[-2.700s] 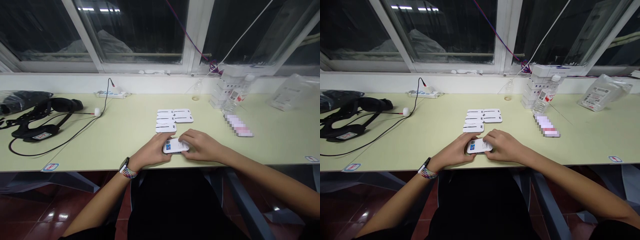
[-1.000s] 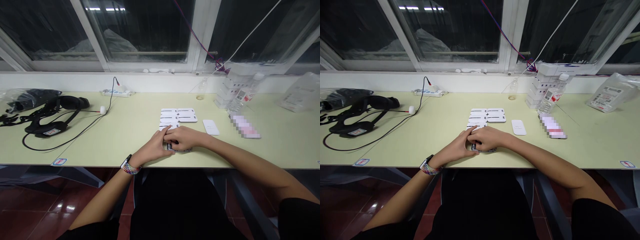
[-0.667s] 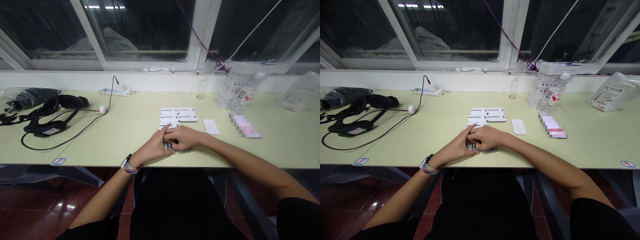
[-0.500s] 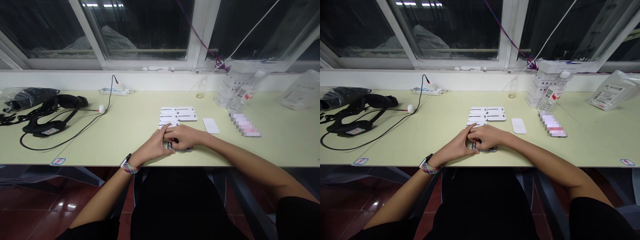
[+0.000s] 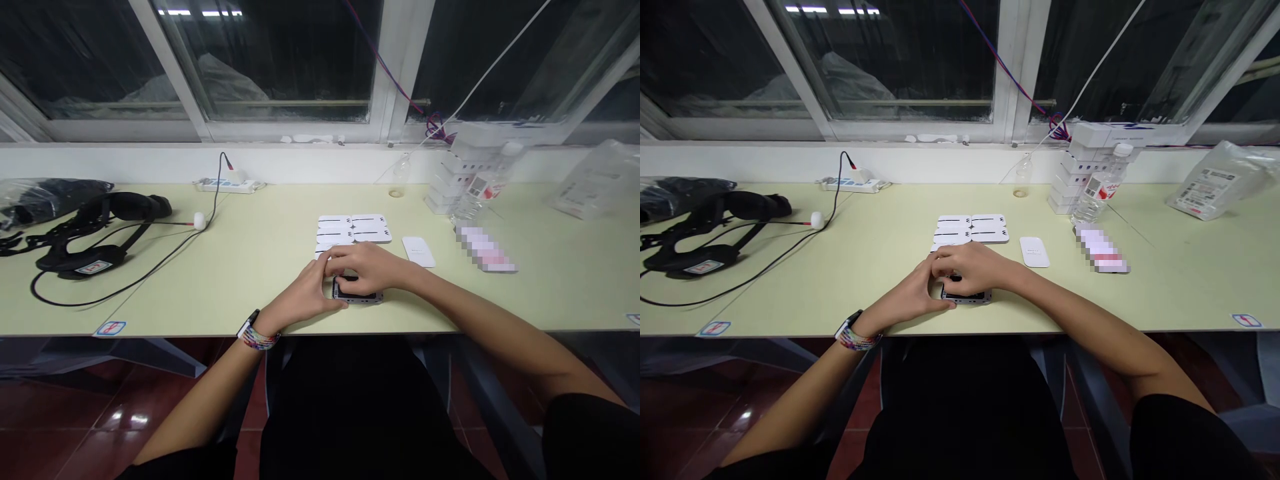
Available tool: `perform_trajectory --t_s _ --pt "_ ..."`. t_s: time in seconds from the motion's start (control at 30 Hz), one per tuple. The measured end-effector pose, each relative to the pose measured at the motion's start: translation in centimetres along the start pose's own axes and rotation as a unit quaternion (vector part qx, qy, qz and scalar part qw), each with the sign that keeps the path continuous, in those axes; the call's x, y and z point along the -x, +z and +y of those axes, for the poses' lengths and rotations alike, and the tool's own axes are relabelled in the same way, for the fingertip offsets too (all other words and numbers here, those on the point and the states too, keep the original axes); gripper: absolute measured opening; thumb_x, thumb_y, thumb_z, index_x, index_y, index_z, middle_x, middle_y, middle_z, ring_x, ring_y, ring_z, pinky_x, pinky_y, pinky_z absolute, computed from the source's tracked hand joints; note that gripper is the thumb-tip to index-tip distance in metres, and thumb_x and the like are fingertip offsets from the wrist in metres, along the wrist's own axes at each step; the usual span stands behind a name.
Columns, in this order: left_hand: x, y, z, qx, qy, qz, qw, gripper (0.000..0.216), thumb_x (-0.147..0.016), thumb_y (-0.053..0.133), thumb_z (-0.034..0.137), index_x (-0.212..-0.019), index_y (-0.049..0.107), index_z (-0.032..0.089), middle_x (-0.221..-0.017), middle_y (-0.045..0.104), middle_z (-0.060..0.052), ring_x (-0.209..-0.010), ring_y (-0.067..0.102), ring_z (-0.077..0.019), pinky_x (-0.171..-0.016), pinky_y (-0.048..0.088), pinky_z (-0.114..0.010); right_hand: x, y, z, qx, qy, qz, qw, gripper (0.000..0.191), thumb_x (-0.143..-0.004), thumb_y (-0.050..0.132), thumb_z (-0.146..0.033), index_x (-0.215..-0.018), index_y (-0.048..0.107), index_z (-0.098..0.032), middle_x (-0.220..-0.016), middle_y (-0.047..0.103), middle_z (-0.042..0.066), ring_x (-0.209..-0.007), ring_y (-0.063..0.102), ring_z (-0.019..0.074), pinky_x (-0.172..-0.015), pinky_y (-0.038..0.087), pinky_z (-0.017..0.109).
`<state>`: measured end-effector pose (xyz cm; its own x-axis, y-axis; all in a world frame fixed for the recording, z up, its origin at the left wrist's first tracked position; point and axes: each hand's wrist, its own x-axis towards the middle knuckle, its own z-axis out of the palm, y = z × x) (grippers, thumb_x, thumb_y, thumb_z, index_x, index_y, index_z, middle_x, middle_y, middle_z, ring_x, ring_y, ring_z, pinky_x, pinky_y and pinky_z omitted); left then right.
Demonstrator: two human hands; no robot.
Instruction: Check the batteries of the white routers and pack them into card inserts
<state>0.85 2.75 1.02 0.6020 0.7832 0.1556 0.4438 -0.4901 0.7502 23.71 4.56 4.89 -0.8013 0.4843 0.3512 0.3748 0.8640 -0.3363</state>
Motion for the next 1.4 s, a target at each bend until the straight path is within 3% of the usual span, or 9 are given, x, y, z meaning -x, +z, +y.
perform_trajectory --t_s 0.13,0.23,0.47,0.6,0.8,1.1,1.4 --pt "0.1 0.0 0.1 -0.001 -0.015 -0.005 1.000 0.105 -0.083 0.088 0.035 -0.171 0.030 0.033 -0.147 0.062 -0.013 -0.136 0.061 -0.0374 -0.113 0.053 -0.056 1.3 0.5 -0.6 0.058 0.007 -0.020 0.998 0.011 -0.096 0.070 -0.028 -0.101 0.077 -0.020 -0.115 0.072 0.009 -0.090 0.064 0.0214 -0.074 0.043 0.032" --pt "0.2 0.0 -0.1 -0.005 -0.023 -0.003 1.000 0.113 -0.083 0.088 0.037 -0.175 0.024 0.034 -0.150 0.062 -0.013 -0.141 0.059 -0.0383 -0.119 0.049 -0.057 2.1 0.6 -0.8 0.075 0.020 -0.031 0.997 0.013 -0.099 0.071 -0.031 -0.103 0.076 -0.019 -0.112 0.071 0.011 -0.091 0.063 0.0229 -0.078 0.045 0.035" --pt "0.5 0.1 0.7 -0.036 -0.051 0.011 0.998 0.110 -0.081 0.092 0.040 -0.173 0.031 0.038 -0.142 0.062 -0.010 -0.143 0.053 -0.0393 -0.121 0.046 -0.061 2.4 -0.6 -1.7 0.068 0.035 0.011 0.997 0.015 -0.092 0.071 -0.025 -0.107 0.072 -0.022 -0.113 0.070 0.008 -0.092 0.061 0.0225 -0.076 0.043 0.032" --pt "0.6 0.0 1.1 -0.040 -0.026 -0.001 0.999 0.103 -0.085 0.090 0.036 -0.171 0.034 0.037 -0.137 0.066 -0.008 -0.142 0.051 -0.0370 -0.123 0.043 -0.059 3.5 -2.7 -2.8 0.071 0.097 0.037 0.992 0.018 -0.084 0.074 -0.025 -0.100 0.066 -0.023 -0.103 0.067 0.005 -0.084 0.058 0.0204 -0.068 0.038 0.030" --pt "0.4 0.1 0.7 -0.032 -0.027 -0.001 0.999 0.103 -0.083 0.092 0.034 -0.170 0.037 0.034 -0.136 0.068 -0.009 -0.143 0.051 -0.0383 -0.123 0.043 -0.059 8.3 -5.4 -2.4 -0.019 0.170 0.055 0.984 0.017 -0.088 0.072 -0.023 -0.103 0.065 -0.025 -0.110 0.068 0.006 -0.095 0.064 0.0237 -0.084 0.051 0.036" --pt "0.6 0.1 0.2 -0.032 -0.044 -0.004 0.999 0.101 -0.085 0.092 0.039 -0.170 0.038 0.034 -0.141 0.067 -0.008 -0.145 0.051 -0.0365 -0.124 0.043 -0.055 14.6 -3.2 -1.1 -0.076 0.230 0.136 0.961 0.025 -0.087 0.074 -0.023 -0.110 0.067 -0.029 -0.112 0.072 0.005 -0.103 0.071 0.0284 -0.093 0.062 0.046" --pt "0.5 0.1 0.0 -0.041 -0.034 -0.005 0.999 0.099 -0.084 0.092 0.036 -0.169 0.041 0.034 -0.139 0.068 -0.008 -0.144 0.052 -0.0363 -0.124 0.044 -0.056 15.2 -2.0 -1.2 -0.087 0.247 0.166 0.951 0.029 -0.087 0.075 -0.022 -0.114 0.069 -0.030 -0.113 0.074 0.004 -0.103 0.073 0.0283 -0.094 0.065 0.047"
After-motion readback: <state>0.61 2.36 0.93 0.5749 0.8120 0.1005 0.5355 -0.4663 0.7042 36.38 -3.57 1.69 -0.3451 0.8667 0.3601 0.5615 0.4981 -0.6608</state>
